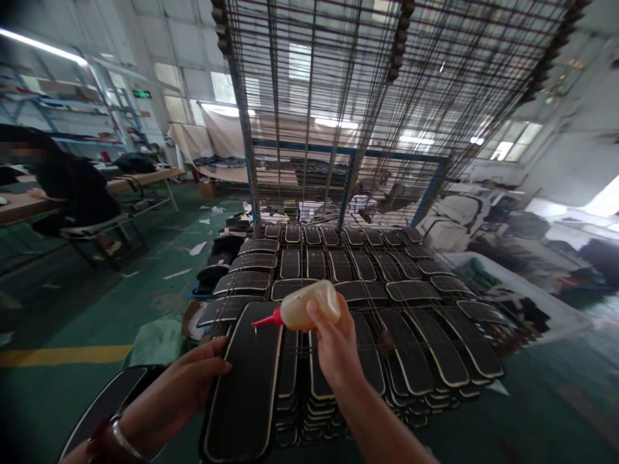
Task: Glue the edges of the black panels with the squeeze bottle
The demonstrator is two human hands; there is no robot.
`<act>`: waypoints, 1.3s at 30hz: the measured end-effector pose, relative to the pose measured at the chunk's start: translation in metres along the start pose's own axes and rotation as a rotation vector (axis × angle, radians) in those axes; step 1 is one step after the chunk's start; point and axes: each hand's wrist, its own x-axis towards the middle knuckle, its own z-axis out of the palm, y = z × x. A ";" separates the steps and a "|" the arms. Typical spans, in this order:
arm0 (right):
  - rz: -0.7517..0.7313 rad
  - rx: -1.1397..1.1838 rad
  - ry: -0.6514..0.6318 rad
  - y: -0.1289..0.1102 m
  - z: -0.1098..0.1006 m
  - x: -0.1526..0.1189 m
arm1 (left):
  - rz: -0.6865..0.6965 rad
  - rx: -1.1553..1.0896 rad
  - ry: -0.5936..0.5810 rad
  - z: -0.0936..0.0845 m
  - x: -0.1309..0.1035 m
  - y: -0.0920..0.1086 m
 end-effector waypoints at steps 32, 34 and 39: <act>0.475 0.613 0.244 -0.054 -0.141 -0.037 | -0.169 0.054 -0.253 0.097 0.097 -0.030; 0.494 0.668 0.280 -0.065 -0.159 -0.031 | -0.187 0.086 -0.264 0.127 0.105 -0.044; 0.457 0.774 0.391 -0.097 -0.213 -0.018 | -0.218 0.114 -0.347 0.192 0.123 -0.070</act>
